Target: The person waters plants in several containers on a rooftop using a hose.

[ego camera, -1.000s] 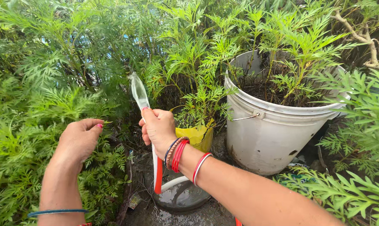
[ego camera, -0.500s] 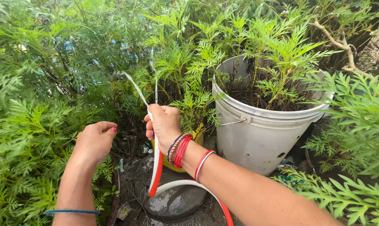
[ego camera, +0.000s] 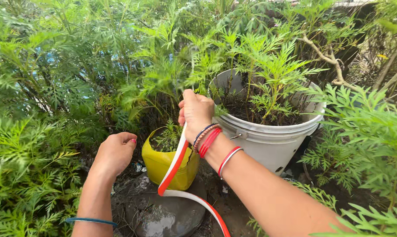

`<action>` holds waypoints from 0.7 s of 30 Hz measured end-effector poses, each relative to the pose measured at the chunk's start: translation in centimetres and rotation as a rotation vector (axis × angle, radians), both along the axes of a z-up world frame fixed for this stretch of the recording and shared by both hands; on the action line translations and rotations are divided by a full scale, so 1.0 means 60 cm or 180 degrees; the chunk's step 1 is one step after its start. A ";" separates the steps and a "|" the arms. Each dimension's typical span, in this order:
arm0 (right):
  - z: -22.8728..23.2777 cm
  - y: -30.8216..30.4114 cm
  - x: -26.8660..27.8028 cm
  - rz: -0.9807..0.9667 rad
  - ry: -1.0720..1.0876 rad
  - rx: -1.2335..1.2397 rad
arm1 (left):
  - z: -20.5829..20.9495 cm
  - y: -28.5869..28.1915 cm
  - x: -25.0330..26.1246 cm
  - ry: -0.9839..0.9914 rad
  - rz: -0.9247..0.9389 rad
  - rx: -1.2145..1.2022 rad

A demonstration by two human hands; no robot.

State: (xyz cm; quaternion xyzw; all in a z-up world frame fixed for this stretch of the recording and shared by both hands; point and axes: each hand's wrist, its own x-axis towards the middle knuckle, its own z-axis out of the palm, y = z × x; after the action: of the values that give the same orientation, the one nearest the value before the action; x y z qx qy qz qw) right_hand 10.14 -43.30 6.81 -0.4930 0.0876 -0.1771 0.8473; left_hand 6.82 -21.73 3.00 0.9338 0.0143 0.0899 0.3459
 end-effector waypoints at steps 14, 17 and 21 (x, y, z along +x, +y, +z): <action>-0.001 0.020 -0.026 0.1579 0.0277 -0.1047 | -0.008 0.035 -0.004 0.0109 0.0221 0.0025; -0.002 0.041 -0.042 0.2277 0.0284 -0.1444 | -0.022 0.067 -0.004 0.0110 0.0275 0.0179; 0.001 0.059 -0.044 0.2302 0.0170 -0.1573 | -0.036 0.095 -0.006 0.0169 0.0269 0.0154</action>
State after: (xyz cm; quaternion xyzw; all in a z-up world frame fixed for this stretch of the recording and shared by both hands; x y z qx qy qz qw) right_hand 7.53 -39.78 6.85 -0.6842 -0.1137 0.1281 0.7089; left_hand 6.45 -16.06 0.83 0.9425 0.0607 0.0799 0.3187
